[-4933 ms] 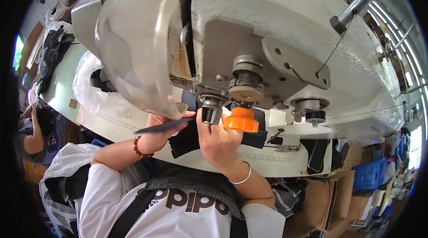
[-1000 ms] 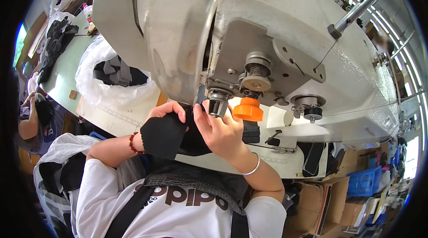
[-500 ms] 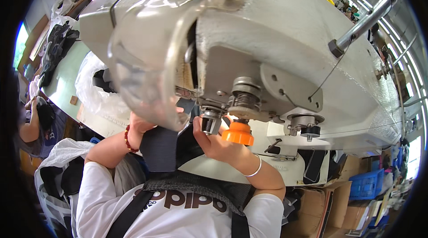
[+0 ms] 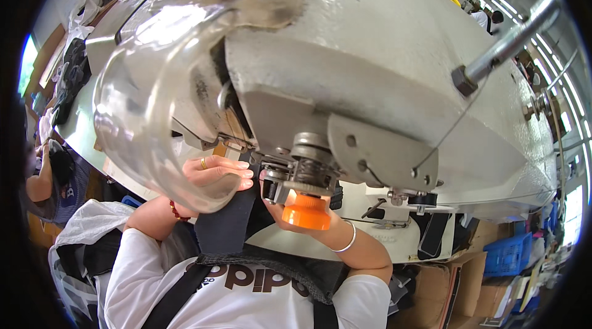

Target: Using an industrial sewing machine to stitch together black and grey shoe components in a manufacturing environment.

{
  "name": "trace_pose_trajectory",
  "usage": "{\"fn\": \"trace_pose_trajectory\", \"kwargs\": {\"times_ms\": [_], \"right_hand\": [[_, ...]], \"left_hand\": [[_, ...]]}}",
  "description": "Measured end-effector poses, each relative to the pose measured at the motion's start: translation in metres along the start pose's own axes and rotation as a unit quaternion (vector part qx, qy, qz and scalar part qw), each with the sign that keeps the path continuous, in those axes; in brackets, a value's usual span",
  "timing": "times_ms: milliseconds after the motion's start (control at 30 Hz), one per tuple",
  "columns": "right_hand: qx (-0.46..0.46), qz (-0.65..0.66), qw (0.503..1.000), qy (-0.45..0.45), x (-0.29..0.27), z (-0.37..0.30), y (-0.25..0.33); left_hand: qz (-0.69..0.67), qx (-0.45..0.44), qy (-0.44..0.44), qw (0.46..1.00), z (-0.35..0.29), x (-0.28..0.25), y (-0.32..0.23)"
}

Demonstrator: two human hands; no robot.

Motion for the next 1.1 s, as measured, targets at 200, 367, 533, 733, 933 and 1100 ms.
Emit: {"fn": "trace_pose_trajectory", "kwargs": {"times_ms": [200,367,533,733,933,1100], "right_hand": [[0.014,0.077,0.996,0.048,-0.006,0.006,-0.004],[0.076,0.172,0.982,0.02,0.004,0.0,-0.003],[0.023,0.063,0.995,0.069,0.012,-0.007,-0.008],[0.049,0.062,0.996,0.047,0.01,0.0,-0.007],[0.073,0.016,0.994,0.074,0.002,0.014,-0.01],[0.099,-0.047,0.99,0.091,-0.013,0.025,-0.005]], "left_hand": [[-0.025,0.0,-0.024,0.999,-0.003,0.001,0.002],[-0.025,-0.004,-0.03,0.999,0.002,0.001,0.002],[-0.019,-0.032,-0.01,0.999,0.01,-0.005,0.001],[-0.011,-0.032,-0.019,0.999,0.01,-0.003,0.008],[-0.019,-0.044,-0.043,0.998,0.006,-0.002,0.015],[-0.133,-0.12,-0.089,0.98,-0.005,0.005,0.025]]}}
Point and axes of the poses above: each hand's wrist, its own z-axis towards the middle knuckle, its own x-axis out of the palm, y = z × x, the point moved 3 cm from there along z, towards the middle knuckle, and after that the axes turned 13 degrees about -z, right-handed, at the moved point
